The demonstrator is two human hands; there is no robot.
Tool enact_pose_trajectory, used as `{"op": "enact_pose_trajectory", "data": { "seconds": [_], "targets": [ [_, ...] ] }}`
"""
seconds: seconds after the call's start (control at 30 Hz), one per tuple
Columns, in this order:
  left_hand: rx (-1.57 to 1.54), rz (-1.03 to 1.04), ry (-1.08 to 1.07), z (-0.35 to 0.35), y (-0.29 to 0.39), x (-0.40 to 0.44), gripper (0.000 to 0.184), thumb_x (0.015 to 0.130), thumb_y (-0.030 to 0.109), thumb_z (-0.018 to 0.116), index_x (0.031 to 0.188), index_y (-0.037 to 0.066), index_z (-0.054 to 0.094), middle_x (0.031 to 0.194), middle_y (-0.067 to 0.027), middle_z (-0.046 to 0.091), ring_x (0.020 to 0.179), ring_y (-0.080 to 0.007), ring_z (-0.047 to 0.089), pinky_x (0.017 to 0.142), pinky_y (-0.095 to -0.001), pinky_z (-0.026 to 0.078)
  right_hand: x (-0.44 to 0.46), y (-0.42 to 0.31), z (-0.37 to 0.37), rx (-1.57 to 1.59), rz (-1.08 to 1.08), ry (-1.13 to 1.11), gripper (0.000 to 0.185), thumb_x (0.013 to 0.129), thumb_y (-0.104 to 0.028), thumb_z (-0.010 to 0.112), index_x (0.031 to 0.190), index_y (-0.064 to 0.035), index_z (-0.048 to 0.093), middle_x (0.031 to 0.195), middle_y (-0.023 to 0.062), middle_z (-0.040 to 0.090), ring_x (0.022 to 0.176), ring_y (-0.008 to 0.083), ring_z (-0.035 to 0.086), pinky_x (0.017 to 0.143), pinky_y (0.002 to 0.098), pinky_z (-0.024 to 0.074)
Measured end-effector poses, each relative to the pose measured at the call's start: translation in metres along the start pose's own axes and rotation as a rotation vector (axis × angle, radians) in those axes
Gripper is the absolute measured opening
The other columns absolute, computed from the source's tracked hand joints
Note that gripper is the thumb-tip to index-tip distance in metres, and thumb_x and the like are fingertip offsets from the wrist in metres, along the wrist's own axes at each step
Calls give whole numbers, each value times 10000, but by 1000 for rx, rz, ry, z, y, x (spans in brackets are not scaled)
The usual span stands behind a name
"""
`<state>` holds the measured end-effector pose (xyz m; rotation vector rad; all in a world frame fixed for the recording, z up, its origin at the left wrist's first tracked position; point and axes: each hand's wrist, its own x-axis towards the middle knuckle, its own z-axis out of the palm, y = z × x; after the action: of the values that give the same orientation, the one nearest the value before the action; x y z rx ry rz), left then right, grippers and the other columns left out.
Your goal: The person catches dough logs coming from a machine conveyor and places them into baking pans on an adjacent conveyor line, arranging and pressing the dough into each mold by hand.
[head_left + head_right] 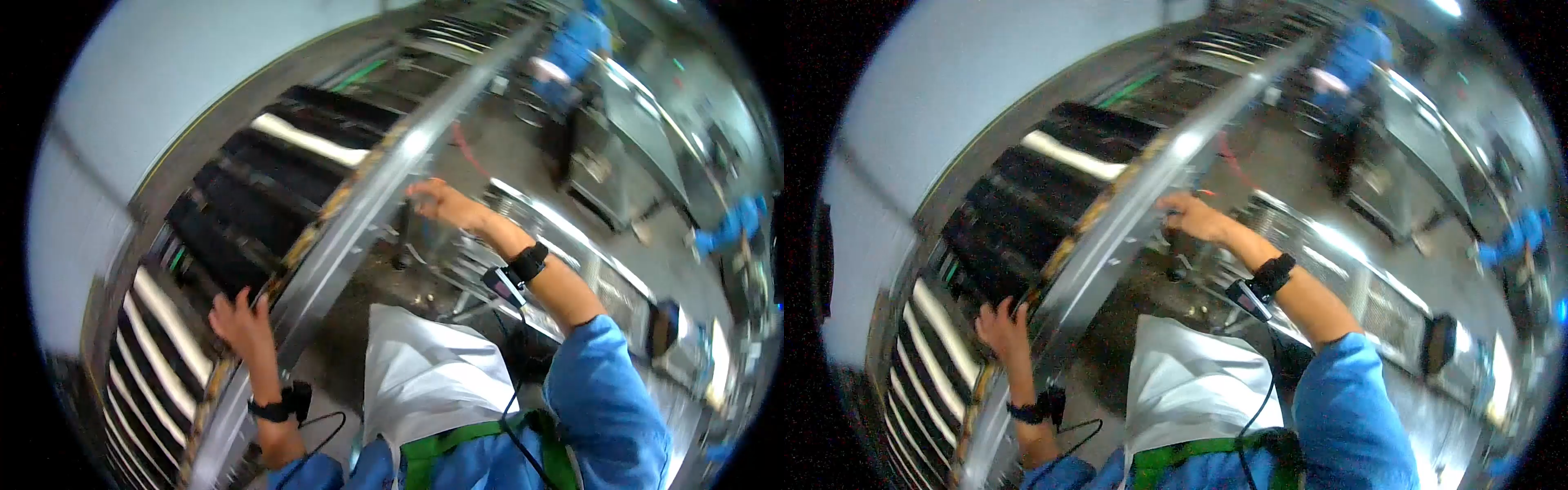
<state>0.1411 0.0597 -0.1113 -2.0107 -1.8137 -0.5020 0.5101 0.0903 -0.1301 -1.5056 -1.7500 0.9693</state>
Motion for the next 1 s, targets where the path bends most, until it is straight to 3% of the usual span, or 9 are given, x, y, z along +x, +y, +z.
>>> {"op": "enact_pose_trajectory", "data": {
  "seconds": [0.2,0.27,0.43,0.53,0.6,0.67,0.73,0.83,1.0],
  "targets": [
    [-70,-75,-389,51,45,37,405,748,436,472,989,119,547,1110,-237,406,1058,-352,356,849,-437,288,-197,100,-67,-327,463,117,375,727,-261,536,1066,-112,478,1024,159,480,993,296,424,863,378,309],
    [-64,35,-369,95,55,41,432,759,450,453,1059,141,493,1158,-236,355,1101,-346,304,864,-448,270,-255,116,-79,-449,745,70,412,721,-327,546,1068,-116,478,1011,155,490,973,291,449,851,379,313],
    [-78,88,-342,137,127,76,549,776,504,384,1235,233,253,1252,-204,245,1179,-328,191,896,-493,202,-382,130,-118,-412,933,203,471,704,-366,571,1093,-127,458,1043,158,454,973,312,421,827,419,321],
    [-151,146,-355,144,160,101,522,786,512,346,1226,241,274,1246,-181,268,1175,-322,196,894,-468,226,-431,138,-139,-515,982,240,452,708,-343,570,1095,-139,456,1044,152,434,946,336,412,804,416,344],
    [-126,213,-287,156,171,120,485,805,506,294,1212,242,303,1231,-161,296,1127,-322,286,872,-434,277,-457,143,-154,-500,1024,260,460,702,-352,573,1097,-148,455,1047,152,432,948,340,407,806,419,343],
    [-97,21,-267,136,200,129,437,831,465,264,1190,229,344,1189,-161,353,1027,-320,405,823,-390,345,-476,143,-173,-547,1080,331,477,685,-348,588,1102,-160,452,1049,152,432,958,340,401,800,422,351],
    [-217,261,18,187,187,145,459,845,434,260,1155,121,385,1089,-186,435,888,-324,487,741,-396,388,-490,147,-177,-670,1236,456,528,646,-247,629,1124,-166,421,1144,146,364,1022,341,364,785,425,378],
    [-190,378,128,101,251,117,404,839,403,313,1021,86,485,905,-165,506,851,-335,462,735,-416,376,-512,166,-185,-753,1300,542,438,670,-256,583,1081,-215,438,1057,99,391,996,301,388,761,450,395],
    [-10,346,213,152,235,145,368,829,374,355,973,65,493,839,-165,515,736,-312,500,658,-412,403,-511,177,-194,-1090,1476,441,315,746,-200,488,1057,-228,451,1033,77,408,980,277,396,709,383,424]
  ]
}}
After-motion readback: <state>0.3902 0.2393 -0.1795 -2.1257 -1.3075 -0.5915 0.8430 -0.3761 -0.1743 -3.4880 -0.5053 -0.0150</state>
